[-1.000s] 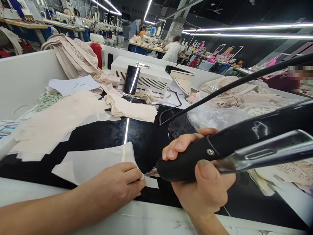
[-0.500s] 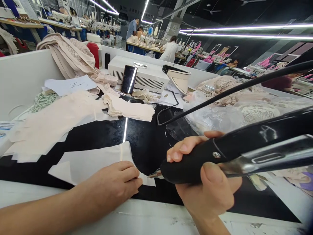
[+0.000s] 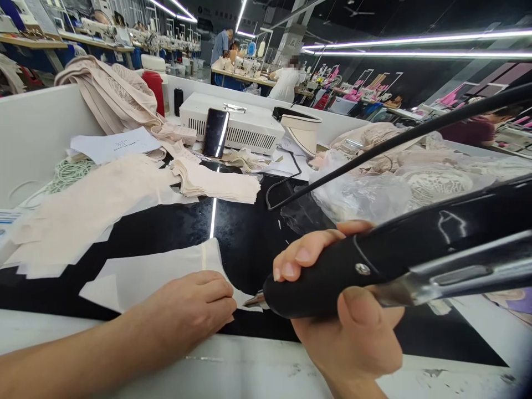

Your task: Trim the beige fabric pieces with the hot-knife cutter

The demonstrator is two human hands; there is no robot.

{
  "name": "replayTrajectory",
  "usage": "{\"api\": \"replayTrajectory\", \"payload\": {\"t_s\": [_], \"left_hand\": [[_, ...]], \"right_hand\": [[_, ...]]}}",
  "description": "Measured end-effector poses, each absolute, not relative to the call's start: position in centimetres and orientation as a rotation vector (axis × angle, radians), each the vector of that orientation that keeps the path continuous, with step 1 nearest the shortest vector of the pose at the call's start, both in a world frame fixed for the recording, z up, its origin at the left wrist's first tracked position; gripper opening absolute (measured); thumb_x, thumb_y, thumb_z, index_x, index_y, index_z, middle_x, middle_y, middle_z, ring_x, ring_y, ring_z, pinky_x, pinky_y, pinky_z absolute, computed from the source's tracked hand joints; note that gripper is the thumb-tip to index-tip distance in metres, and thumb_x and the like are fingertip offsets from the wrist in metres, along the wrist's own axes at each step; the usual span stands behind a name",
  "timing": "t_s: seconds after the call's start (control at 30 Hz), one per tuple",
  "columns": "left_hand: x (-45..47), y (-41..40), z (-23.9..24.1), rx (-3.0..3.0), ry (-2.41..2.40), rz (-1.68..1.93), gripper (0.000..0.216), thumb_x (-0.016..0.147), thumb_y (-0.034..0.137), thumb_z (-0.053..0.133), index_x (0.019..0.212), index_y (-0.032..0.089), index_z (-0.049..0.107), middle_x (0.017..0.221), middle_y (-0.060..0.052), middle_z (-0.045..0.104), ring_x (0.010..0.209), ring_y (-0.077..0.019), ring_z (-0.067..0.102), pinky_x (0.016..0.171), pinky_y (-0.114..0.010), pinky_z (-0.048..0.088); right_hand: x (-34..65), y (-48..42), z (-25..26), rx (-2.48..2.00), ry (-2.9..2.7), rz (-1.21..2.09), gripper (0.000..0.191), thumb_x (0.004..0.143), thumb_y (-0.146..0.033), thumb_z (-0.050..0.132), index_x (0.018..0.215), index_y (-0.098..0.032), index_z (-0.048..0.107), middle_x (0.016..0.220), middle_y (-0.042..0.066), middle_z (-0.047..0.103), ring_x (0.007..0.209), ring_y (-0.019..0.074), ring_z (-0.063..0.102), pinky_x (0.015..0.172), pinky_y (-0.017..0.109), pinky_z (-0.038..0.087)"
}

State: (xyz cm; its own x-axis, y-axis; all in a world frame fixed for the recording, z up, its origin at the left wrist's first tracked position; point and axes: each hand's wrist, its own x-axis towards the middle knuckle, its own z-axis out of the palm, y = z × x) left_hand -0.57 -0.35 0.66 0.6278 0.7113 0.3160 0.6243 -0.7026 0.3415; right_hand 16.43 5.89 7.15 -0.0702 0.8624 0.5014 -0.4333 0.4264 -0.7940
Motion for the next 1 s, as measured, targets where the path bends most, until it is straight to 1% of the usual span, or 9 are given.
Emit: {"api": "replayTrajectory", "payload": {"t_s": [0.23,0.33,0.43,0.53,0.67,0.77,0.9,1.0], "left_hand": [[-0.6,-0.5,0.1,2.601,1.084,0.63,0.02,0.103,0.004,0.047,0.098,0.016,0.061,0.097,-0.005,0.063,0.091,-0.0203,0.059,0.086,-0.032,0.053],[-0.7,-0.5,0.3,2.593,1.093,0.632,0.02,0.104,0.005,0.046,0.097,0.017,0.061,0.097,-0.005,0.063,0.092,-0.0201,0.059,0.086,-0.031,0.053],[-0.6,-0.3,0.7,2.596,1.097,0.621,0.02,0.104,0.006,0.045,0.098,0.017,0.062,0.095,-0.005,0.063,0.09,-0.0197,0.06,0.085,-0.031,0.053],[-0.5,-0.2,0.9,2.601,1.085,0.62,0.023,0.105,0.006,0.044,0.096,0.016,0.062,0.093,-0.005,0.063,0.086,-0.0194,0.06,0.083,-0.031,0.053],[-0.5,-0.2,0.9,2.593,1.082,0.648,0.024,0.106,0.006,0.041,0.099,0.016,0.063,0.095,-0.006,0.064,0.089,-0.02,0.061,0.086,-0.032,0.054],[-0.6,-0.3,0.7,2.593,1.088,0.67,0.024,0.107,0.009,0.041,0.101,0.016,0.064,0.095,-0.006,0.065,0.09,-0.0201,0.062,0.086,-0.032,0.054],[-1.2,-0.2,0.6,2.619,1.055,0.708,0.023,0.107,0.01,0.043,0.102,0.015,0.064,0.095,-0.007,0.066,0.088,-0.0205,0.062,0.083,-0.033,0.054],[-1.9,0.0,0.9,2.63,1.064,0.795,0.025,0.109,0.013,0.041,0.104,0.015,0.065,0.102,-0.008,0.068,0.095,-0.0208,0.063,0.089,-0.034,0.054]], "right_hand": [[16.7,5.6,7.2,-0.459,-1.289,1.168,0.034,0.083,-0.037,0.081,0.11,-0.028,0.062,0.077,-0.003,0.064,0.058,0.0152,0.063,0.052,0.03,0.053],[16.9,5.6,7.4,-0.469,-1.283,1.196,0.036,0.081,-0.037,0.084,0.108,-0.028,0.062,0.075,-0.003,0.064,0.058,0.015,0.063,0.052,0.03,0.055],[17.0,5.7,7.5,-0.469,-1.232,1.15,0.038,0.079,-0.038,0.084,0.108,-0.027,0.063,0.074,-0.003,0.064,0.057,0.0144,0.061,0.05,0.028,0.053],[17.2,5.7,7.3,-0.462,-1.185,1.082,0.036,0.08,-0.036,0.082,0.109,-0.026,0.063,0.073,-0.003,0.063,0.055,0.0138,0.059,0.047,0.027,0.051],[17.5,5.7,7.0,-0.466,-1.191,1.081,0.035,0.081,-0.035,0.081,0.109,-0.025,0.064,0.074,-0.002,0.064,0.055,0.0146,0.059,0.048,0.029,0.051],[17.7,5.7,6.9,-0.46,-1.214,1.1,0.036,0.081,-0.036,0.082,0.11,-0.026,0.064,0.075,-0.002,0.064,0.057,0.0145,0.06,0.049,0.029,0.053],[17.8,5.9,6.8,-0.462,-1.273,1.112,0.035,0.084,-0.035,0.082,0.112,-0.026,0.062,0.078,-0.003,0.065,0.061,0.0138,0.063,0.054,0.029,0.056],[18.1,6.4,6.6,-0.441,-1.29,1.067,0.035,0.085,-0.036,0.081,0.113,-0.026,0.062,0.079,-0.002,0.065,0.061,0.0136,0.063,0.054,0.028,0.056]]}}
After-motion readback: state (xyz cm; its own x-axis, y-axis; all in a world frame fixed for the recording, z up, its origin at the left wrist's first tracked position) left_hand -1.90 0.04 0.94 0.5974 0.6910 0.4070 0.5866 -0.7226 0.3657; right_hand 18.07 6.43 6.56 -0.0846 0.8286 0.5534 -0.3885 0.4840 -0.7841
